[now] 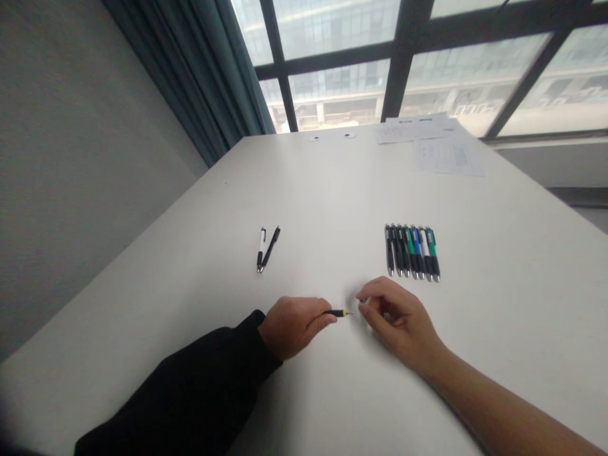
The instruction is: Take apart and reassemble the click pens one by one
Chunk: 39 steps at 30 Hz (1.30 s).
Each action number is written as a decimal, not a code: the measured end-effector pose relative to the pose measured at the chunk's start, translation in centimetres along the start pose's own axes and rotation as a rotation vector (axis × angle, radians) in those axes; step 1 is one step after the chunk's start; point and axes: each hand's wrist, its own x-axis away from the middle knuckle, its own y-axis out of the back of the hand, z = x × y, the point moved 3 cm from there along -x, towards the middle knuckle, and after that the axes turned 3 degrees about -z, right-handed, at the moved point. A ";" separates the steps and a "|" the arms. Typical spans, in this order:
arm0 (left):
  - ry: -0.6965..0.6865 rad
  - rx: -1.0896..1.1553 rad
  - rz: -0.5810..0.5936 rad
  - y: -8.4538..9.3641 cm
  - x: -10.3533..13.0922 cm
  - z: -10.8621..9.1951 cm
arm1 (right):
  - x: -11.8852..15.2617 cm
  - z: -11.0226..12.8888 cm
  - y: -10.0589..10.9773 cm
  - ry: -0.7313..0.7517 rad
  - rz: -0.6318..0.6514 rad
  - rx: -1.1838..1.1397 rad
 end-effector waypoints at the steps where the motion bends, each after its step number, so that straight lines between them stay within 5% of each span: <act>1: -0.003 -0.002 -0.014 0.0 0.0 0.1 | -0.1 -0.1 0.1 0.011 -0.033 0.038; 8: -0.111 -0.042 -0.240 0.1 0.1 0.2 | -0.1 -0.3 -0.3 0.083 0.038 0.365; 14: -0.164 -0.029 -0.356 0.7 0.0 0.1 | -0.1 -0.3 -0.5 0.084 0.101 0.416; 24: -0.154 0.090 -0.409 0.9 0.2 0.1 | -0.4 -0.4 -0.5 0.072 0.122 0.373; 32: -0.150 0.030 -0.328 0.5 0.1 0.3 | -0.2 0.3 -0.3 0.105 0.069 0.300; 39: -0.165 0.000 -0.260 0.1 0.1 0.4 | 0.0 0.9 -0.5 0.164 0.170 0.174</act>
